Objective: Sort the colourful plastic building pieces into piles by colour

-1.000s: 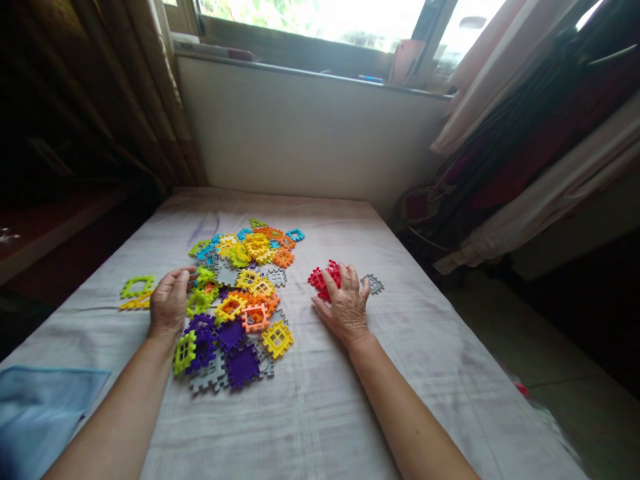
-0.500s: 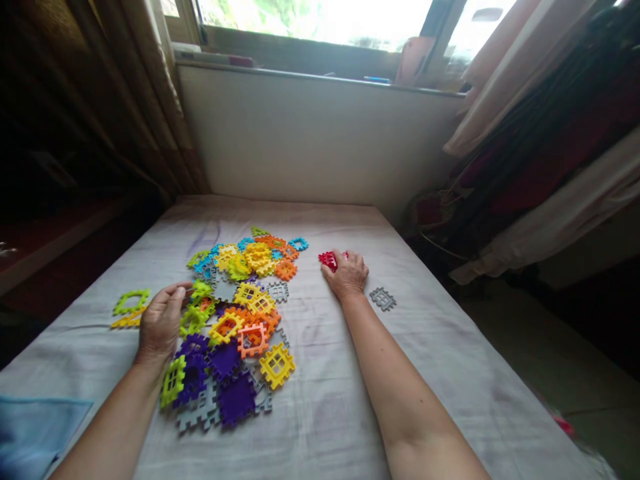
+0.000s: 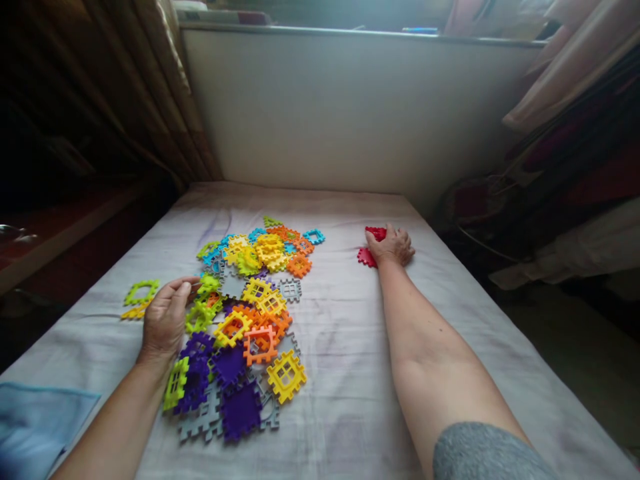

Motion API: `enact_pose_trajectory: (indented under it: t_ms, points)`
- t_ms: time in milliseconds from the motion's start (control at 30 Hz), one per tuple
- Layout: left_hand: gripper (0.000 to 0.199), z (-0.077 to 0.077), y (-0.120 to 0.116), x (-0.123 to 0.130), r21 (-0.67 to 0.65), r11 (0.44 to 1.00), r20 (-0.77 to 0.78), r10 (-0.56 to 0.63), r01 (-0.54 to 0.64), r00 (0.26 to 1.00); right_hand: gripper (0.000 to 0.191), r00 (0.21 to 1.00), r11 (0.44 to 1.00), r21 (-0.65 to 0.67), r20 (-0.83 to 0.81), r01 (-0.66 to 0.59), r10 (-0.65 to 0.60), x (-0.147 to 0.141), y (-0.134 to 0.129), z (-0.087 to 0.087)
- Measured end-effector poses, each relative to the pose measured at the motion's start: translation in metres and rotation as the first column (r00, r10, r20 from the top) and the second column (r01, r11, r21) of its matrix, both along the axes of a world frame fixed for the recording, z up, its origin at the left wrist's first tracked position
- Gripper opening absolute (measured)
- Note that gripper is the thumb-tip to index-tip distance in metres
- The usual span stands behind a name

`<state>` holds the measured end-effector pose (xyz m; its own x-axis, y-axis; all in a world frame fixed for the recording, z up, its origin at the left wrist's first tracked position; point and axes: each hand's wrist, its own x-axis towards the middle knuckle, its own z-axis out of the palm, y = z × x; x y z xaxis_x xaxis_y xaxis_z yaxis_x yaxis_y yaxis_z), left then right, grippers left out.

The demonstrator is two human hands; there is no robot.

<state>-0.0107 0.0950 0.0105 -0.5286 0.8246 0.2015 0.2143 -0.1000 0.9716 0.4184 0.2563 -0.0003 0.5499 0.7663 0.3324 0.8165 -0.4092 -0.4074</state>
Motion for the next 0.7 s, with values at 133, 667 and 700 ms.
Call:
enact_pose_trajectory:
  t_ms: [133,667,700]
  points:
    - [0.038,-0.001,0.001,0.0,0.006,1.0,0.018,0.007,-0.007,1.0,0.071,0.968,0.983,0.045,0.184,-0.18,0.169,-0.008,-0.016,-0.008]
    - [0.029,-0.006,0.004,-0.001,0.048,0.999,-0.059,-0.01,0.013,0.998,0.048,0.874,0.91,0.068,0.315,-0.409,0.37,-0.052,-0.067,-0.014]
    - [0.03,-0.006,0.004,-0.001,0.052,0.999,-0.048,-0.01,0.013,0.999,0.048,0.87,0.9,0.072,0.302,-0.429,0.391,-0.063,-0.079,-0.015]
